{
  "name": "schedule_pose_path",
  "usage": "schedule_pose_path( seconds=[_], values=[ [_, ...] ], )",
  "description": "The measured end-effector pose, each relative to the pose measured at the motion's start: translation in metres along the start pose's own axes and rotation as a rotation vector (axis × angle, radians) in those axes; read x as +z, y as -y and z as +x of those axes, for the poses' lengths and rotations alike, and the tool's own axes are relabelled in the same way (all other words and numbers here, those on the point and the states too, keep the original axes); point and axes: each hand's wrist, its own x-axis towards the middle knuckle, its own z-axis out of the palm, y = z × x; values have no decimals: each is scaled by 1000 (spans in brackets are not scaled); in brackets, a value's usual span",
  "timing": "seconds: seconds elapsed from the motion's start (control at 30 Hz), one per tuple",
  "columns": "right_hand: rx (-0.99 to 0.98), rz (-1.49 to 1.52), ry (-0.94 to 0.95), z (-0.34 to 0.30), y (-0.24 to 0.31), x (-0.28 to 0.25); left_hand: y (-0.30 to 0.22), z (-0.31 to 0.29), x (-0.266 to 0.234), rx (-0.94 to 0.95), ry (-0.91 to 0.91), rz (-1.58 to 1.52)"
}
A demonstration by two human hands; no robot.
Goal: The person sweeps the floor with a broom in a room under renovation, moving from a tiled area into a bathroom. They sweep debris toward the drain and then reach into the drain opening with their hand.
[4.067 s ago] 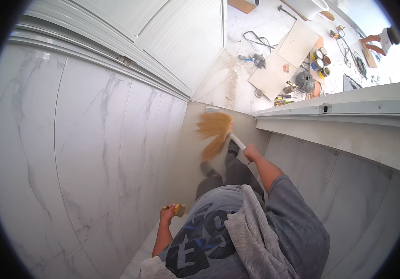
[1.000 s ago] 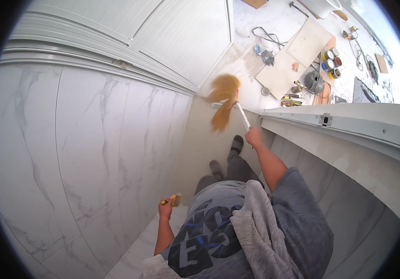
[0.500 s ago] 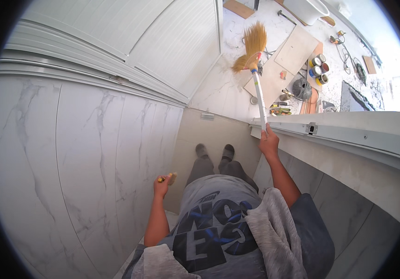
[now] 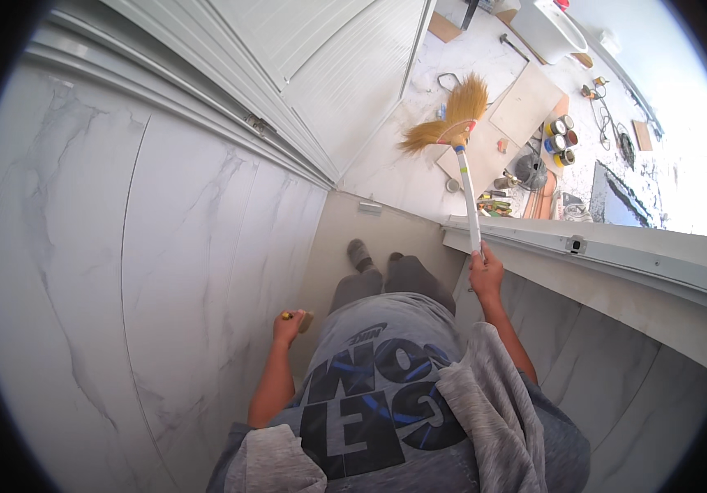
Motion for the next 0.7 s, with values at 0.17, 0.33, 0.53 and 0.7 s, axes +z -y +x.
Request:
schedule_pose_path(
  seconds=[0.17, 0.33, 0.53, 0.7],
  values=[
    [100, 137, 9, -8, 15, 15, 25, 0, -18, -160, 23, 6],
    [63, 47, 24, -9, 29, 18, 49, 0, -21, -255, 32, -14],
    [44, 21, 30, -11, 48, 25, 61, 4, -17, -299, 47, -99],
    [32, -21, 51, -11, 55, 27, 58, 13, -14, -259, 33, -141]
  ],
)
